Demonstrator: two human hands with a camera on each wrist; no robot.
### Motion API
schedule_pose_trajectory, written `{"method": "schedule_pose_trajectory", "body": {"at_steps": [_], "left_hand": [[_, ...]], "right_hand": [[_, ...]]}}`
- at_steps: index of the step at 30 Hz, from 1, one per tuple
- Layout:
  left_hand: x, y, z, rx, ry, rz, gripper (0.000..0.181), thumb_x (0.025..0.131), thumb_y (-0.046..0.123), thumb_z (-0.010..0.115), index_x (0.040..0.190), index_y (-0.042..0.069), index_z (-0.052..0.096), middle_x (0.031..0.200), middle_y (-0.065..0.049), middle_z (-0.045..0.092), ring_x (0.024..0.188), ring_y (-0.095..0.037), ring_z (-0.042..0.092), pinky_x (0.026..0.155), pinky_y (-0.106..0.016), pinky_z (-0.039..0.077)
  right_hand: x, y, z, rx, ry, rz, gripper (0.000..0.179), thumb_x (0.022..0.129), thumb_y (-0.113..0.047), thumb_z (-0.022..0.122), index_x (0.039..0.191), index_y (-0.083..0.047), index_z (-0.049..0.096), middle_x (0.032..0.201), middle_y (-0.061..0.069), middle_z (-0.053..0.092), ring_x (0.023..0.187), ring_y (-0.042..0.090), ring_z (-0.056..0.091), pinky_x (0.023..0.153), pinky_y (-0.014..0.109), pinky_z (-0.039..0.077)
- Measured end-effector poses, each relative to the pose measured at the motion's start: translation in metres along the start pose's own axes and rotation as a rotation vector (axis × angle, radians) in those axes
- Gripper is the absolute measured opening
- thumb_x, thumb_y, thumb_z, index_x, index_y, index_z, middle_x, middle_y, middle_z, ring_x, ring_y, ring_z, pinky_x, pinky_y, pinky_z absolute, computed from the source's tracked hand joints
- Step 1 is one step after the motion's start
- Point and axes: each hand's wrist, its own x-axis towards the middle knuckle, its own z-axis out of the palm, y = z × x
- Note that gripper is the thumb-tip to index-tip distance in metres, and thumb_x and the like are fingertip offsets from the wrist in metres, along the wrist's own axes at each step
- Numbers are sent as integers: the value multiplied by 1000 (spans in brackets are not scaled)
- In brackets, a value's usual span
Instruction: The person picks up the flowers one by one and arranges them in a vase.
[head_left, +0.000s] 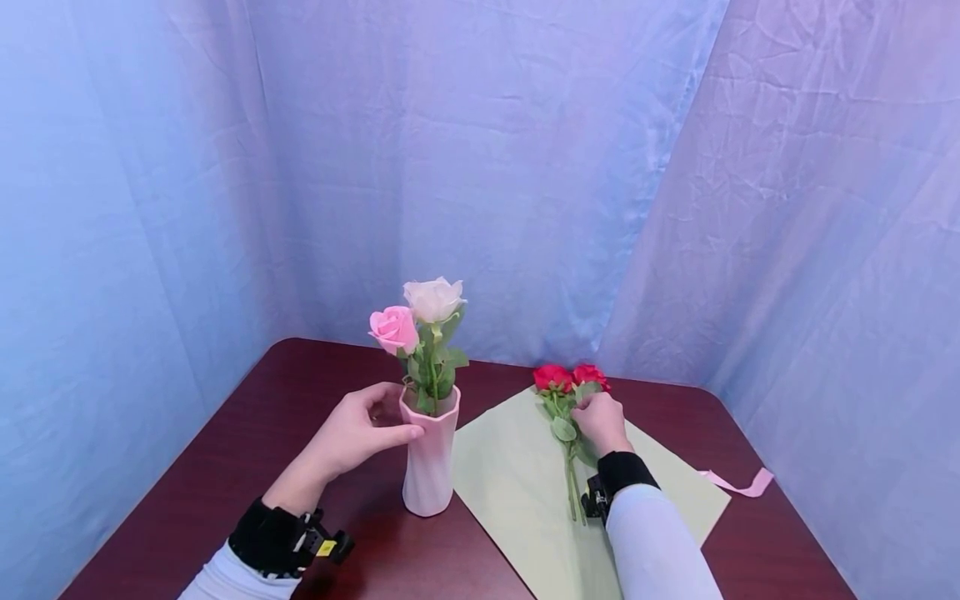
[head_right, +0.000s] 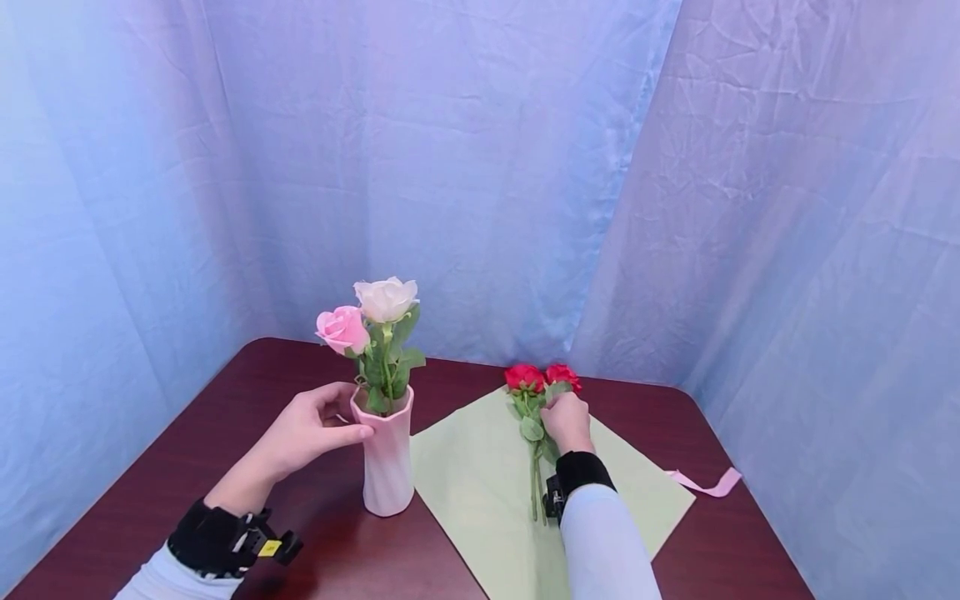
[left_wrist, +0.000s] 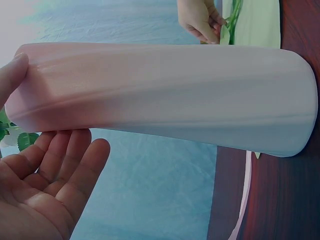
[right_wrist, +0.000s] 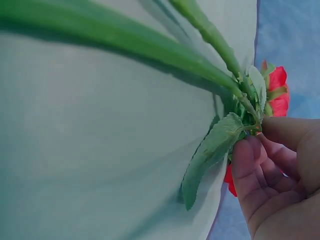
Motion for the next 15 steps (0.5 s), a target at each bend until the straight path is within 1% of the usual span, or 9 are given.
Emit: {"method": "schedule_pose_trajectory", "body": {"at_steps": [4, 7, 10, 13, 15], "left_hand": [[0, 0, 0, 2, 2, 4, 55, 81, 29, 87, 125, 4, 66, 107, -6, 71, 91, -21, 68, 75, -35, 58], [1, 0, 0, -1, 2, 10, 52, 81, 29, 87, 123, 5, 67, 105, -5, 71, 90, -21, 68, 75, -35, 58], [1, 0, 0, -1, 1, 14, 51, 81, 29, 87, 122, 6, 67, 104, -5, 71, 90, -22, 68, 75, -34, 58], [1, -1, 0, -4, 1, 15, 51, 81, 29, 88, 123, 6, 67, 104, -5, 71, 90, -21, 68, 75, -34, 58], [1, -1, 0, -4, 2, 15, 52, 81, 29, 88, 123, 6, 67, 103, -5, 71, 89, -21, 68, 75, -34, 58]], "right_hand": [[2, 1, 2, -10, -20, 24, 10, 88, -12, 72, 84, -2, 74, 80, 8, 70, 84, 33, 64, 78, 47, 53], [3, 0, 4, -20, -34, 33, 10, 87, -12, 74, 83, -3, 75, 79, 8, 69, 80, 31, 64, 75, 45, 53], [4, -3, 4, -36, -49, 36, 17, 86, -12, 75, 71, -5, 71, 67, 4, 63, 71, 27, 60, 68, 40, 51], [4, -5, 4, -63, -63, 40, 30, 85, -12, 75, 58, -10, 62, 54, 0, 53, 61, 24, 57, 62, 36, 48], [4, -6, 5, -70, -76, 54, 39, 85, -12, 75, 52, -11, 54, 49, 1, 49, 55, 23, 56, 60, 35, 47]]}}
